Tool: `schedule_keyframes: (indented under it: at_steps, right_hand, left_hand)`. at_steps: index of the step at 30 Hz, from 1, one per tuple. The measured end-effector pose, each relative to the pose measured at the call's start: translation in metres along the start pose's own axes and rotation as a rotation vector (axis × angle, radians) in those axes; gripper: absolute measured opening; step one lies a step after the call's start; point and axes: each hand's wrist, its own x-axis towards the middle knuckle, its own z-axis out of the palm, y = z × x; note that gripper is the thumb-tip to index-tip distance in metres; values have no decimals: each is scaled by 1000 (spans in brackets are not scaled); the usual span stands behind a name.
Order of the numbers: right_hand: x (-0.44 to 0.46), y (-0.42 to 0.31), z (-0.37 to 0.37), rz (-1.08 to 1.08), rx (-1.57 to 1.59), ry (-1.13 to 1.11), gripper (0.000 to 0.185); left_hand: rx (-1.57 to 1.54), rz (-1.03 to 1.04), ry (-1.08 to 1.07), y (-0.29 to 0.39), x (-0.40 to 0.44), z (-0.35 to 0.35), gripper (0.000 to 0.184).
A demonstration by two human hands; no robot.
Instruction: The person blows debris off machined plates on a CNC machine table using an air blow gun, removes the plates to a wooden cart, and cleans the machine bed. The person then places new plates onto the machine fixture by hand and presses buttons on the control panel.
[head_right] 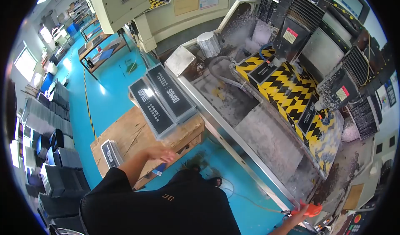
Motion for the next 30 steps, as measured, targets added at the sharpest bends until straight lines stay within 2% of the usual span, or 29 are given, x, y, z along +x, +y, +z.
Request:
schedule_keyframes:
  at_steps: [2,3,5,7,9,12,14,16,18,19,20,22,23,25,26,30]
  right_hand:
    - [-19,-56,30,163,392,-238,38]
    - [-28,-73,39,111,296,-481,31]
    - [-70,-141,67,37,-263,-897,27]
    - [-98,-147,85,-671,-673,-1241,33]
    - [-119,-150,91,-524,-689,-1362,41]
    - [-115,-128,81,-559,-611,-1434,42]
    - [-107,-114,75,-495,-613,-1460,42]
    - [-97,-117,62,-399,-651,-1448,39]
    - [-69,-106,43,-210,-472,-1337,37]
    - [-52,-102,34,-131,-381,-1282,37]
    - [-30,-104,31,-186,-310,-1163,38]
    - [3,-85,17,-18,-83,-786,38]
    - [19,-63,6,97,-101,-584,37]
    - [32,-43,-4,119,-25,-302,35]
    - [37,-33,-7,124,14,-165,33]
    - [34,13,-7,29,-113,1,33]
  left_hand:
    - [-237,231,-61,36,7,11,31]
    - [-304,311,27,57,13,17,29]
    - [-374,457,176,104,24,29,24]
    - [-396,548,308,140,34,45,20]
    - [-431,605,440,164,45,58,16]
    - [-381,598,484,160,78,34,13]
    - [-420,548,555,174,80,44,13]
    - [-292,553,609,177,92,47,16]
    - [51,560,749,192,93,61,19]
    - [436,749,895,189,100,59,22]
    - [734,794,948,197,98,61,32]
    - [1186,948,956,222,84,91,50]
    - [1265,807,924,224,91,96,57]
    - [1409,515,859,219,103,102,70]
    - [1347,498,789,221,104,98,82]
    - [1402,475,706,225,98,93,102]
